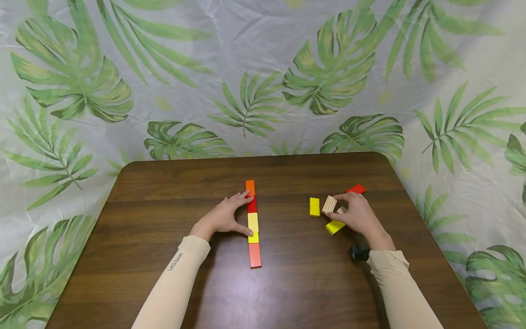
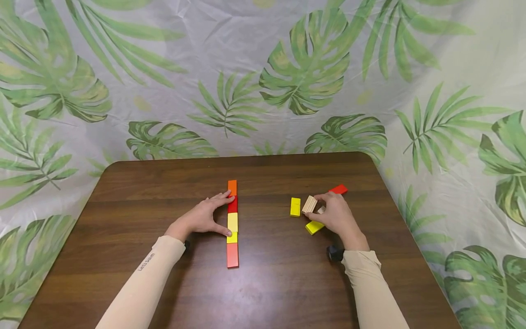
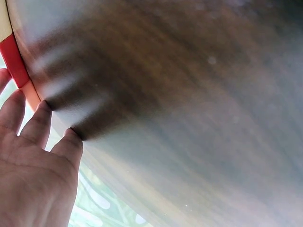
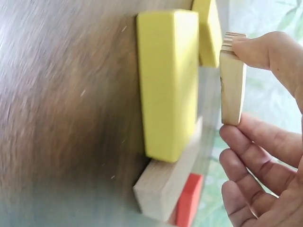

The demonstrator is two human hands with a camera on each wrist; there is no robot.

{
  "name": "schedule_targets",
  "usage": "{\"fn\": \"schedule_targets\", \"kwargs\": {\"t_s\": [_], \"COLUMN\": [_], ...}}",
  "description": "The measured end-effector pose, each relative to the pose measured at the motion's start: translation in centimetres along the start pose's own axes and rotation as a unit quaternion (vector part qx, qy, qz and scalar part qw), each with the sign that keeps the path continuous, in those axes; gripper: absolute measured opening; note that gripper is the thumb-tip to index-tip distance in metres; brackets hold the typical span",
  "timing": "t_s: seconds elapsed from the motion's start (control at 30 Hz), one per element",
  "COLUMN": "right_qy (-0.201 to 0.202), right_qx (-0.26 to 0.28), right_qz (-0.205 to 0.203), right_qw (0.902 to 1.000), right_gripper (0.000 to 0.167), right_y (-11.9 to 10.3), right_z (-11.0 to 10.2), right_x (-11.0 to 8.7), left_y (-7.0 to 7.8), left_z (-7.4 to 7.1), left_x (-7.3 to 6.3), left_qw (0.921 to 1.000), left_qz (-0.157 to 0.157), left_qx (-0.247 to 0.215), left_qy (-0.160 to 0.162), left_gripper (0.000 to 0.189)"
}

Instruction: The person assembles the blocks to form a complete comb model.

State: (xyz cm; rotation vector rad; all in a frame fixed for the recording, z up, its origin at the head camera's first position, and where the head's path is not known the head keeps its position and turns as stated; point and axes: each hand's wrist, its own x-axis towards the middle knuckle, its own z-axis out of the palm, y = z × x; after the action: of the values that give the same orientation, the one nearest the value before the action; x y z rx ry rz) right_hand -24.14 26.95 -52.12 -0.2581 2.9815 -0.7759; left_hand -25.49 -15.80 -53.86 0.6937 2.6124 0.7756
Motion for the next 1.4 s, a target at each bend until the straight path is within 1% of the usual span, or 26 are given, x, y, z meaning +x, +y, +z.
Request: {"fn": "schedule_targets", "kwargs": {"t_s": [0.4,0.63,0.97,1.2,1.4], "right_qy": [-0.002,-0.009,-0.019,-0.019,-0.018], "right_qx": [0.006,0.005,0.005,-0.003,-0.014], "right_qz": [-0.06,-0.084,-0.112,-0.142,-0.175], "right_qw": [0.9982,0.9964,0.9935,0.9896,0.9843], "right_gripper": [0.061,0.06,0.055,0.054,0.054], "right_y": [-2.7,-4.3,-6.4,-8.2,-9.7], "right_z": [-0.4,-0.8,-0.6,0.2,1.6], "right_x": [-1.1,-2.0,-3.2,-3.7,-4.6], "left_y": [0.4,0.3,0.2,0.2,0.1], "left_z": [-0.1,0.0,0.0,0.0,0.0], "left_x": [-0.1,-0.2,0.0,0.0,0.0], "left_qw": [1.0,1.0,1.0,1.0,1.0], "left_qz": [-0.001,-0.001,0.002,0.005,0.006], "left_qx": [0.002,0.003,0.002,0.004,0.004], "left_qy": [0.0,0.002,0.003,0.002,0.002], "left_gripper": [0.11,0.11,0.11,0.11,0.11]}}
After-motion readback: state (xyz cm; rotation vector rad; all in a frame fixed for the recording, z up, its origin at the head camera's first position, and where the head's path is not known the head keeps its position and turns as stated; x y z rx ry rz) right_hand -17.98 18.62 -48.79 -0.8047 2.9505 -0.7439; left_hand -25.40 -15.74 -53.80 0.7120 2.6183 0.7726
